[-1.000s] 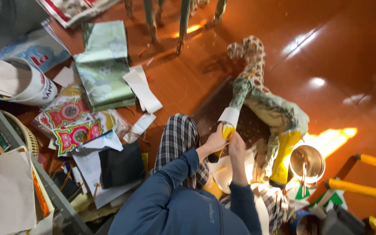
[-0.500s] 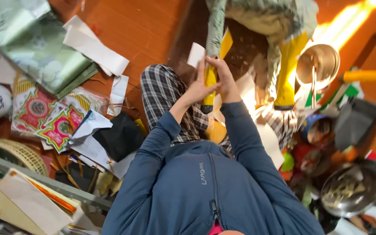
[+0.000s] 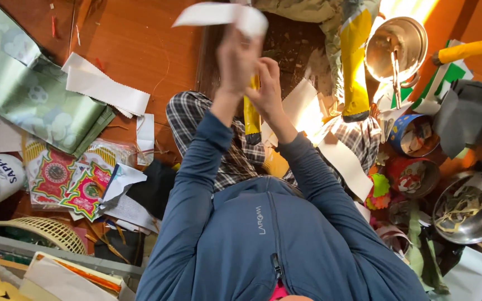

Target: Crafting a giraffe sculpture by applying paper and fabric strips to a frame

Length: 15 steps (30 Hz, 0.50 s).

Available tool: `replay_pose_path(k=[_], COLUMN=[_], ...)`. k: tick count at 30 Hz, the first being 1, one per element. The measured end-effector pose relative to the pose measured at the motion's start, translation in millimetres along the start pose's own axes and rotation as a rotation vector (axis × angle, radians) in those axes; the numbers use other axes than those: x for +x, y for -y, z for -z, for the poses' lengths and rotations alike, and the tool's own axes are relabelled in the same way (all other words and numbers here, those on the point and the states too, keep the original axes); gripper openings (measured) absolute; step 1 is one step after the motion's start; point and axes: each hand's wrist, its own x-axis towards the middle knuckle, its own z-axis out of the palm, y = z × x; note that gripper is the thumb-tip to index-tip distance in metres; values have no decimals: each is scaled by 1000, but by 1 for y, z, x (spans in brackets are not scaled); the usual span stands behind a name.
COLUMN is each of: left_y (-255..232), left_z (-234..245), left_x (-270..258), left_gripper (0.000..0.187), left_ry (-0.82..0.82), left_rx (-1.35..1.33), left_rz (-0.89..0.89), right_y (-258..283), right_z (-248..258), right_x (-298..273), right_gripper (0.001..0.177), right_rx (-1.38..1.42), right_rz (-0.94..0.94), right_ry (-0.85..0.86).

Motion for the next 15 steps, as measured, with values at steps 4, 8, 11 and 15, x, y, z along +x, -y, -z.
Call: replay_pose_path(k=[4, 8, 11, 15], left_y=[-35, 37, 48, 42], left_z=[-7, -22, -37, -28], left_x=[-32, -106, -112, -110], left_gripper=[82, 110, 98, 96], left_ry=[263, 276, 287, 295], left_rx=[-302, -207, -427, -491], left_rz=[77, 794, 1051, 960], right_y=[-7, -11, -48, -86], right_z=[8, 6, -10, -18], right_x=[12, 12, 3, -10], right_gripper=[35, 22, 32, 34], right_rx=[351, 517, 742, 1209], right_rz=[-465, -721, -900, -929], right_ry=[-216, -328, -444, -438])
